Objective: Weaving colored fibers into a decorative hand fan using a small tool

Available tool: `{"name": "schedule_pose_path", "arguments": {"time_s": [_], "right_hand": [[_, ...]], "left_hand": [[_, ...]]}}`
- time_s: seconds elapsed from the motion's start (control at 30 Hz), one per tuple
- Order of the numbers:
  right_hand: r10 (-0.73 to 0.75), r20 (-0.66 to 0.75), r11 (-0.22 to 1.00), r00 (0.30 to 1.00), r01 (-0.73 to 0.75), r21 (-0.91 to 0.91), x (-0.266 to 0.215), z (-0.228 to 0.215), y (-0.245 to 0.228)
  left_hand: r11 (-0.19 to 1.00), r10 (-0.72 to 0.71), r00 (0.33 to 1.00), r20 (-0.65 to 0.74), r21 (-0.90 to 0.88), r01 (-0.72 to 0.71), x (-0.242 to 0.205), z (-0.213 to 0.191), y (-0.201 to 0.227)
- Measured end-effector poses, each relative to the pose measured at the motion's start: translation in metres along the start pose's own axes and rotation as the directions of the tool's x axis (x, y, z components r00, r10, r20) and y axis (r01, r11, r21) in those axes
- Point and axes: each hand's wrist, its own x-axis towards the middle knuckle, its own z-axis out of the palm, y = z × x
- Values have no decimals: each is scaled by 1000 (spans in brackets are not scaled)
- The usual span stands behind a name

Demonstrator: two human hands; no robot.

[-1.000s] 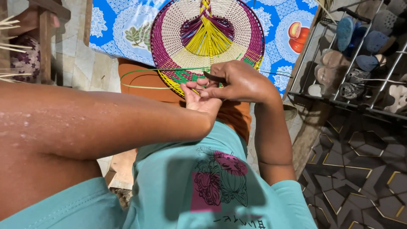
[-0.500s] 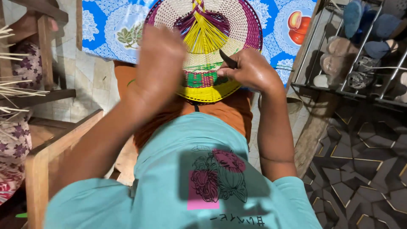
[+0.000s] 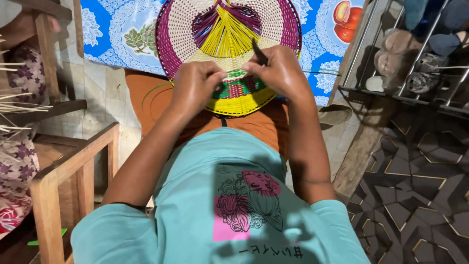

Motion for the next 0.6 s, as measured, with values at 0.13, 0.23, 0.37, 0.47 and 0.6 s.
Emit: {"name": "schedule_pose_path", "arguments": {"time_s": [0.13,0.23,0.37,0.47,0.6], "right_hand": [[172,-130,981,977,-181,-63,12,15,26],[164,-126,984,978,-172,-52,15,29,33],[164,-134,982,977,-174,-67,21,39,38],[179,-129,983,975,-182,-6,21,37,32],[204,-127,978,971,-206,-5,24,38,34]], "left_hand": [[974,-229,971,75,20,228,3,-6,-19],[939,-342,929,143,13,344,5,-7,-22],[918,-387,906,170,-18,396,10,-11,-28],[911,-408,899,158,10,412,11,-9,-36],[904,-424,893,153,10,428,12,-4,-49]]}}
